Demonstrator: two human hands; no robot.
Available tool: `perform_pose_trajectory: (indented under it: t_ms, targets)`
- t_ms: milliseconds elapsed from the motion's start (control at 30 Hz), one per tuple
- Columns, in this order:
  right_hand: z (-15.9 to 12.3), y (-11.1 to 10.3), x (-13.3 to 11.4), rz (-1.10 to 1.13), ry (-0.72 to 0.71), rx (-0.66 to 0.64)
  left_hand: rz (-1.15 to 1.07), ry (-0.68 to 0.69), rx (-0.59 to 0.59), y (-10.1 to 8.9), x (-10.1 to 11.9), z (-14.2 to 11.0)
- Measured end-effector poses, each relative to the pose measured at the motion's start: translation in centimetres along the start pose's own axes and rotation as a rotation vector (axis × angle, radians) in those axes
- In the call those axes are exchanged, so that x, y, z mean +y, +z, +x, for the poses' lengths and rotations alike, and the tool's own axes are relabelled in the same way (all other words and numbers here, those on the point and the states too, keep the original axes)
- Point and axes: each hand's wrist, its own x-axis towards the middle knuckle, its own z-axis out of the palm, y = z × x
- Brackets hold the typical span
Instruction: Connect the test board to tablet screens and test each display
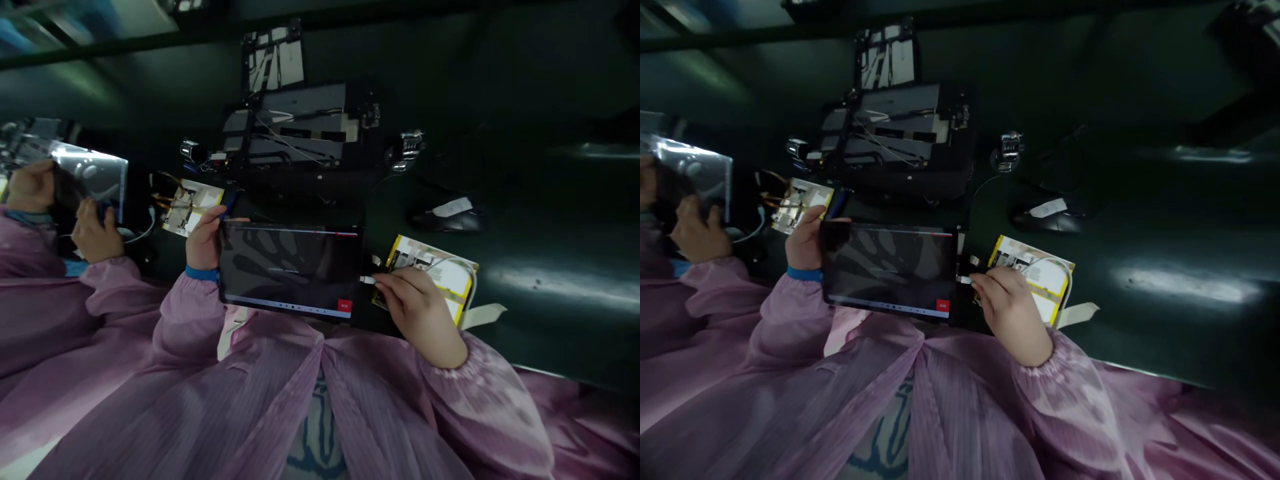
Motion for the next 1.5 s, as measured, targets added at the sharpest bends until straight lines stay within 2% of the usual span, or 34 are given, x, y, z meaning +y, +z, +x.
perform_pose_trajectory:
  t_ms: [300,467,967,1500]
  targets:
    - [0.23,0.17,0.59,0.109,0.007,0.033,0.089,0.072,0.046,-0.08,-0.65,0.22]
    - [0.21,0.10,0.76,0.073,-0.022,0.030,0.092,0.103,0.052,-0.25,-0.83,0.36]
    - [0.32,0.01,0.67,0.028,-0.066,-0.029,0.091,0.136,0.014,-0.42,-0.89,0.15]
    - [0.12,0.22,0.94,0.066,-0.046,0.003,0.169,0.136,-0.021,-0.54,-0.75,0.40]
